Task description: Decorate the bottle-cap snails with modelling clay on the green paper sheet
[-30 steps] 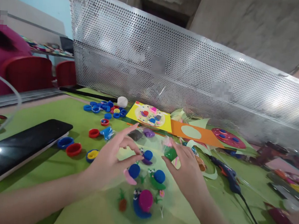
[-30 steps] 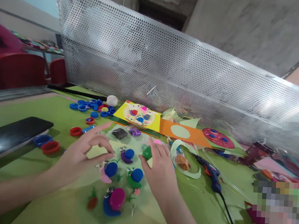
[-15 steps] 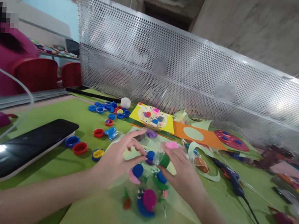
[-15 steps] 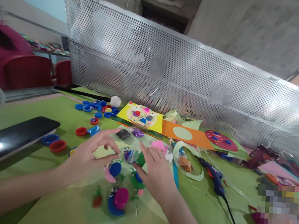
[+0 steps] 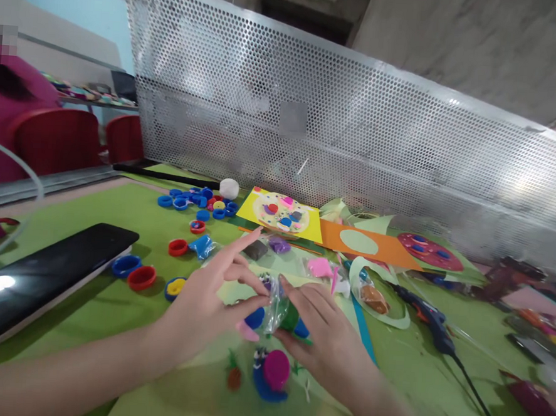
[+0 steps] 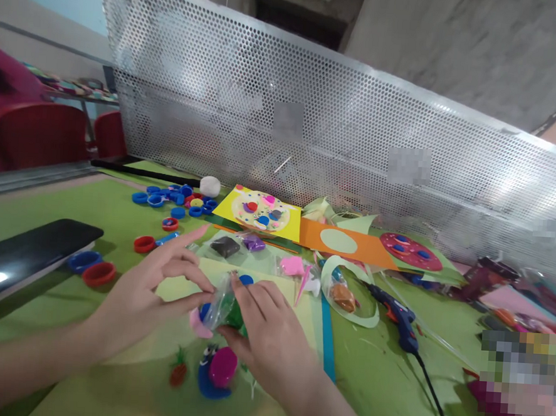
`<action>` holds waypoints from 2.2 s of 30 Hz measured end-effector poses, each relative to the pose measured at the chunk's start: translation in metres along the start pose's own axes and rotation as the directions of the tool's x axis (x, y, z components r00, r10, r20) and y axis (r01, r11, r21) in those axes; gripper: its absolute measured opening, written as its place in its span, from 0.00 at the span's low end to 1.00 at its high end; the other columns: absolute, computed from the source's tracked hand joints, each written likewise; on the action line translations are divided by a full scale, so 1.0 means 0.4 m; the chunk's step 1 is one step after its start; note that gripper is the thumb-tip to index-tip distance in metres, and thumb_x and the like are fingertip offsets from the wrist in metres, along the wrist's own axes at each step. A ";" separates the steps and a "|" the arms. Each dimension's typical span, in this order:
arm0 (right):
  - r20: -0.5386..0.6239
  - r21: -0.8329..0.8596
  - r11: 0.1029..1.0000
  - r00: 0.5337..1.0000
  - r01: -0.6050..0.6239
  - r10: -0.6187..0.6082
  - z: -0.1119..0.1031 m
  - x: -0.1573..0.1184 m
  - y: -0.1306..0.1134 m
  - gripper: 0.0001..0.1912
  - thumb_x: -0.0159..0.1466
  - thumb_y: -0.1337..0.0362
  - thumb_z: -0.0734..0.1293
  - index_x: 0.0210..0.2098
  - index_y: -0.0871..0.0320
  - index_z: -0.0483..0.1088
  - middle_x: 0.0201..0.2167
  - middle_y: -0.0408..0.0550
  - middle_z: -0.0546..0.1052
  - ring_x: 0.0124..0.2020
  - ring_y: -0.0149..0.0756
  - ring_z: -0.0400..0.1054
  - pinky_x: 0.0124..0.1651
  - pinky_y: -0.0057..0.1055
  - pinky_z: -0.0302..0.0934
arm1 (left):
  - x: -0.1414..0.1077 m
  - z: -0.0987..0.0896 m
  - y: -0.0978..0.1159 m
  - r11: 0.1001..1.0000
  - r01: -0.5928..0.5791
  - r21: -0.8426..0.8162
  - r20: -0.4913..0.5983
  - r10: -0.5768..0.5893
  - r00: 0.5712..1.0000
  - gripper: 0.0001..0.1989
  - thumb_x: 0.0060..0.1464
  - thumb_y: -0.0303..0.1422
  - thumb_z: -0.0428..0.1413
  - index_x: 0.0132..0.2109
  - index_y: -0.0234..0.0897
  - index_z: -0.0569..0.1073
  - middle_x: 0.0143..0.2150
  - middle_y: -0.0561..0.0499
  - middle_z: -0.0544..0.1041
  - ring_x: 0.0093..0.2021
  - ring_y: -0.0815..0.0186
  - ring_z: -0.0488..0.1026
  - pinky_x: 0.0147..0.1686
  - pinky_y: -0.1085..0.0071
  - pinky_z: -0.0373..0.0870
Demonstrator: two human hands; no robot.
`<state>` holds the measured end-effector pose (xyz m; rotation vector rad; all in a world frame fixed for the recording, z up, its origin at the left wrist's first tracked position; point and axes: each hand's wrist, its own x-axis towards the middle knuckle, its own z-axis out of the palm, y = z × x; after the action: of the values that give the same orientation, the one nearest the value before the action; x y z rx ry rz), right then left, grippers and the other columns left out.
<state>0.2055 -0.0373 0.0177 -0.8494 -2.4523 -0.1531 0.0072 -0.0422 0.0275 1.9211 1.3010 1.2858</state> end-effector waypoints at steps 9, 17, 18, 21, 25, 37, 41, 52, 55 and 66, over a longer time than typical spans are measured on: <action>-0.025 -0.061 0.995 0.996 0.083 -0.085 0.019 -0.001 -0.011 0.24 0.62 0.63 0.63 0.54 0.69 0.61 0.37 0.55 0.73 0.41 0.43 0.65 0.43 0.40 0.67 | -0.022 0.016 0.003 0.994 0.072 -0.077 0.048 -0.068 0.996 0.41 0.48 0.37 0.59 0.64 0.48 0.47 0.27 0.59 0.78 0.43 0.60 0.72 0.39 0.64 0.75; -0.012 0.016 1.000 1.000 0.014 -0.014 0.023 -0.003 -0.012 0.26 0.62 0.61 0.63 0.56 0.68 0.59 0.40 0.55 0.73 0.42 0.42 0.65 0.45 0.40 0.67 | -0.006 0.015 0.001 0.967 0.240 -0.091 0.144 -0.225 0.963 0.41 0.51 0.33 0.55 0.65 0.45 0.41 0.33 0.54 0.77 0.38 0.61 0.76 0.25 0.73 0.76; -0.001 0.021 1.000 1.000 0.005 -0.005 0.025 -0.004 -0.014 0.27 0.61 0.61 0.64 0.56 0.68 0.59 0.40 0.56 0.73 0.43 0.42 0.65 0.45 0.40 0.67 | -0.005 0.016 -0.003 0.965 0.245 -0.091 0.165 -0.228 0.960 0.40 0.51 0.32 0.54 0.65 0.46 0.41 0.34 0.54 0.77 0.38 0.62 0.76 0.25 0.74 0.76; 0.024 0.024 1.000 1.000 -0.016 0.015 0.031 -0.006 -0.019 0.28 0.58 0.62 0.66 0.55 0.69 0.60 0.39 0.56 0.73 0.43 0.43 0.65 0.45 0.41 0.67 | -0.006 0.021 -0.015 0.964 0.242 -0.107 0.199 -0.218 0.955 0.37 0.52 0.30 0.52 0.65 0.46 0.43 0.34 0.54 0.76 0.39 0.63 0.76 0.29 0.73 0.76; 0.035 0.060 0.996 0.997 -0.073 0.071 0.032 -0.007 -0.022 0.28 0.59 0.62 0.66 0.57 0.64 0.58 0.41 0.55 0.73 0.43 0.43 0.65 0.44 0.43 0.67 | -0.009 0.028 -0.020 0.965 0.224 -0.139 0.209 -0.192 0.959 0.35 0.54 0.32 0.52 0.65 0.49 0.45 0.39 0.53 0.75 0.40 0.64 0.76 0.32 0.71 0.77; -0.092 0.012 0.998 0.994 -0.063 0.064 0.013 -0.005 -0.015 0.27 0.61 0.63 0.64 0.57 0.65 0.57 0.38 0.54 0.73 0.40 0.41 0.67 0.41 0.39 0.68 | -0.027 0.017 -0.023 0.997 -0.038 0.067 0.210 0.023 0.977 0.38 0.56 0.35 0.50 0.65 0.52 0.36 0.40 0.51 0.78 0.48 0.57 0.71 0.37 0.62 0.76; -0.094 -0.034 0.998 0.994 -0.050 0.047 0.010 -0.003 -0.013 0.27 0.60 0.63 0.65 0.57 0.65 0.58 0.38 0.53 0.73 0.40 0.40 0.67 0.42 0.37 0.68 | -0.022 0.016 -0.020 0.998 0.044 0.043 0.162 -0.051 0.986 0.41 0.53 0.35 0.53 0.65 0.51 0.36 0.39 0.51 0.78 0.52 0.53 0.66 0.26 0.70 0.77; -0.069 -0.012 0.999 0.996 0.051 -0.052 0.006 -0.003 -0.016 0.22 0.63 0.61 0.61 0.55 0.64 0.61 0.38 0.53 0.73 0.40 0.40 0.65 0.43 0.37 0.66 | -0.003 0.013 0.011 0.988 0.155 0.002 0.074 -0.154 0.985 0.39 0.47 0.35 0.57 0.64 0.46 0.49 0.28 0.54 0.78 0.45 0.54 0.73 0.35 0.59 0.76; -0.093 -0.032 0.996 0.992 0.080 -0.082 0.003 -0.003 -0.016 0.20 0.63 0.61 0.62 0.53 0.63 0.63 0.36 0.52 0.73 0.38 0.39 0.65 0.42 0.37 0.66 | 0.001 0.010 0.016 0.993 0.108 0.050 0.013 -0.109 0.994 0.36 0.46 0.37 0.58 0.62 0.45 0.55 0.30 0.52 0.78 0.45 0.54 0.73 0.43 0.56 0.73; -0.142 0.008 0.999 0.989 0.037 -0.036 0.006 -0.005 -0.009 0.20 0.63 0.60 0.62 0.52 0.62 0.64 0.36 0.51 0.72 0.39 0.38 0.65 0.42 0.36 0.65 | 0.009 0.014 -0.015 0.848 0.380 -0.371 0.172 -0.339 0.925 0.44 0.46 0.37 0.61 0.64 0.40 0.45 0.29 0.55 0.76 0.31 0.63 0.76 0.29 0.70 0.74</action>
<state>0.2035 -0.0406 0.0150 -0.7629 -2.3345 -0.2065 0.0101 -0.0358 0.0219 1.3615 1.1695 1.1374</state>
